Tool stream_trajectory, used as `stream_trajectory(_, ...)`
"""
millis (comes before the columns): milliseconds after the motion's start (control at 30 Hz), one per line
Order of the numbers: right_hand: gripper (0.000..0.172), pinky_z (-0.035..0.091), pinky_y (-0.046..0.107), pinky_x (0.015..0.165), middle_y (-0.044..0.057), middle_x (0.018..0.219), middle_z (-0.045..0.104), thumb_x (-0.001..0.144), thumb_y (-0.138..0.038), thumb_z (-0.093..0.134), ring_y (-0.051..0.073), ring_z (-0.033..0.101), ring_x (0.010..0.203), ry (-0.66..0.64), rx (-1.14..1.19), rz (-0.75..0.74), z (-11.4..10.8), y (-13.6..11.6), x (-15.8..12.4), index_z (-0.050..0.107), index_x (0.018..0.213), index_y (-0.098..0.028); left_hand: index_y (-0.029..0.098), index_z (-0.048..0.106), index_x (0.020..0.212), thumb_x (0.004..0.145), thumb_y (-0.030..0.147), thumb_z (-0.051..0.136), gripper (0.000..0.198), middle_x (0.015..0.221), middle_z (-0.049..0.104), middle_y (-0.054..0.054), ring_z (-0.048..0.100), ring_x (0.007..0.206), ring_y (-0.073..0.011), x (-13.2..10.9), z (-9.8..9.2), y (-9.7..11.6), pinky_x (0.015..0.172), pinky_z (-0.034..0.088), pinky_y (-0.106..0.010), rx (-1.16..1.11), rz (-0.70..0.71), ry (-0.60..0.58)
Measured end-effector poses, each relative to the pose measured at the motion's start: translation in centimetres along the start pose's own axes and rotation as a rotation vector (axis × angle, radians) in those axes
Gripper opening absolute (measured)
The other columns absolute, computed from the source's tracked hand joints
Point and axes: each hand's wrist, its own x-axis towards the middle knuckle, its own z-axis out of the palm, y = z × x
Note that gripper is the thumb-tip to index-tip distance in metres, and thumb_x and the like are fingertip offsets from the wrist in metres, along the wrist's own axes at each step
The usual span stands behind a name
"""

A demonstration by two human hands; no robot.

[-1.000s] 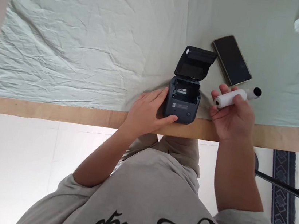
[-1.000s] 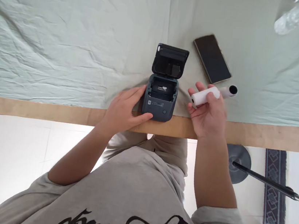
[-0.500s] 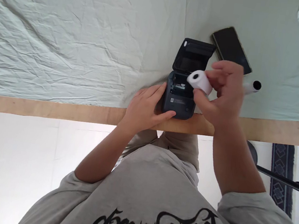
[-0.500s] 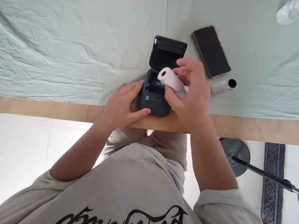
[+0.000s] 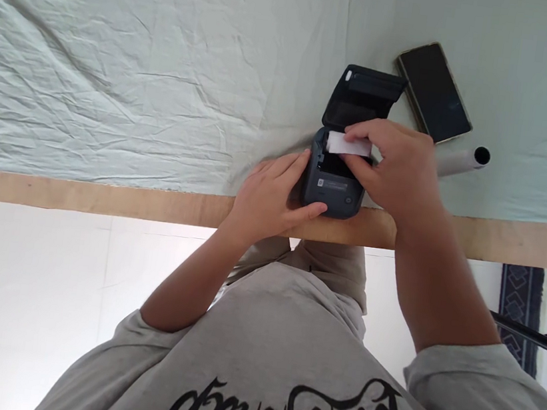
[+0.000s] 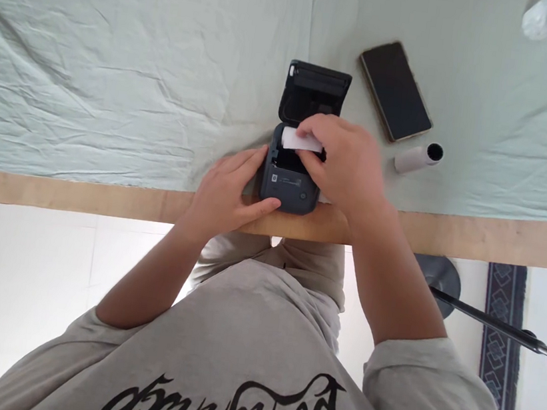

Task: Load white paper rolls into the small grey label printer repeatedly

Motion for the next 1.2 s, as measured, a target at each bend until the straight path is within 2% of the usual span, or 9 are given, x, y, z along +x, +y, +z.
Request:
stream_trajectory(100,0.008,0.064,0.048,0.089,0.000,0.103,0.080,0.086,-0.023,0.069,0.027,0.075,0.100,-0.001,0.094,0.008,0.1,-0.1,-0.4,0.070,0.085,-0.032,0.014,0.047,0.160,0.098,0.063,0.061,0.081,0.159,0.057,-0.016,0.057,0.145,-0.0347,0.0,0.0,-0.1,0.120,0.045,-0.049,-0.011,-0.008,0.005)
stream_trajectory(267,0.010,0.064,0.047,0.089,0.000,0.100,0.079,0.091,-0.025,0.068,0.024,0.074,0.096,0.154,0.093,-0.091,0.4,-1.4,-3.5,0.073,0.086,-0.033,0.016,0.053,0.153,0.102,0.057,0.053,0.066,0.156,0.060,-0.014,0.059,0.144,-0.0308,-0.1,-0.6,-0.4,0.121,0.048,-0.046,-0.185,-0.007,0.047)
stream_trajectory(367,0.016,0.063,0.048,0.092,0.002,0.101,0.079,0.093,-0.020,0.067,0.025,0.074,0.102,0.246,0.068,-0.139,1.2,-2.3,-5.9,0.076,0.095,-0.033,0.020,0.059,0.140,0.106,0.053,0.047,0.049,0.141,0.071,-0.011,0.067,0.133,-0.0261,0.1,-1.4,0.4,0.117,0.054,-0.044,-0.256,-0.060,0.233)
stream_trajectory(500,0.030,0.059,0.053,0.096,0.003,0.115,0.078,0.092,-0.015,0.066,0.029,0.070,0.111,0.315,-0.016,-0.058,2.1,-3.3,-8.0,0.076,0.109,-0.036,0.027,0.062,0.112,0.109,0.040,0.041,0.025,0.112,0.077,-0.004,0.073,0.112,-0.0181,1.8,-2.7,2.3,0.105,0.061,-0.038,-0.286,-0.097,0.429)
stream_trajectory(733,0.038,0.057,0.039,0.077,0.005,0.115,0.080,0.091,-0.006,0.064,0.019,0.073,0.089,0.362,0.014,-0.125,2.8,-3.9,-9.0,0.075,0.118,-0.030,0.028,0.060,0.120,0.103,0.039,0.052,0.021,0.136,0.070,0.001,0.063,0.130,-0.0168,8.6,-3.0,3.8,0.107,0.056,-0.035,-0.258,-0.003,0.310)
stream_trajectory(867,0.037,0.059,0.036,0.076,0.006,0.114,0.080,0.091,-0.004,0.062,0.020,0.075,0.091,0.344,0.065,-0.129,3.1,-4.1,-9.2,0.076,0.117,-0.025,0.029,0.058,0.092,0.100,0.034,0.057,0.009,0.100,0.074,-0.001,0.068,0.093,-0.0198,10.6,-3.2,4.1,0.084,0.054,-0.037,-0.347,0.066,0.398)
stream_trajectory(1000,0.034,0.060,0.035,0.073,0.006,0.110,0.080,0.090,-0.002,0.062,0.019,0.075,0.088,0.365,0.063,-0.151,3.3,-3.9,-9.3,0.076,0.112,-0.024,0.028,0.049,0.077,0.100,0.027,0.056,0.024,0.069,0.059,0.001,0.052,0.064,-0.0176,10.8,-3.9,4.7,0.064,0.041,-0.035,-0.441,0.111,0.384)
stream_trajectory(1100,0.034,0.062,0.034,0.071,0.006,0.108,0.080,0.090,-0.002,0.062,0.018,0.075,0.086,0.380,0.076,-0.160,3.5,-3.7,-9.4,0.076,0.111,-0.024,0.028,0.042,0.070,0.102,0.031,0.053,0.033,0.069,0.058,-0.001,0.050,0.063,-0.0185,11.1,-4.3,5.5,0.064,0.040,-0.037,-0.389,0.118,0.323)
stream_trajectory(1200,0.035,0.063,0.035,0.071,0.006,0.108,0.079,0.090,-0.002,0.061,0.018,0.075,0.086,0.384,0.092,-0.157,3.5,-3.4,-9.4,0.076,0.111,-0.026,0.030,0.048,0.071,0.096,0.034,0.062,0.029,0.077,0.066,-0.004,0.058,0.072,-0.0257,12.4,-4.1,6.9,0.071,0.045,-0.044,-0.151,-0.041,0.180)
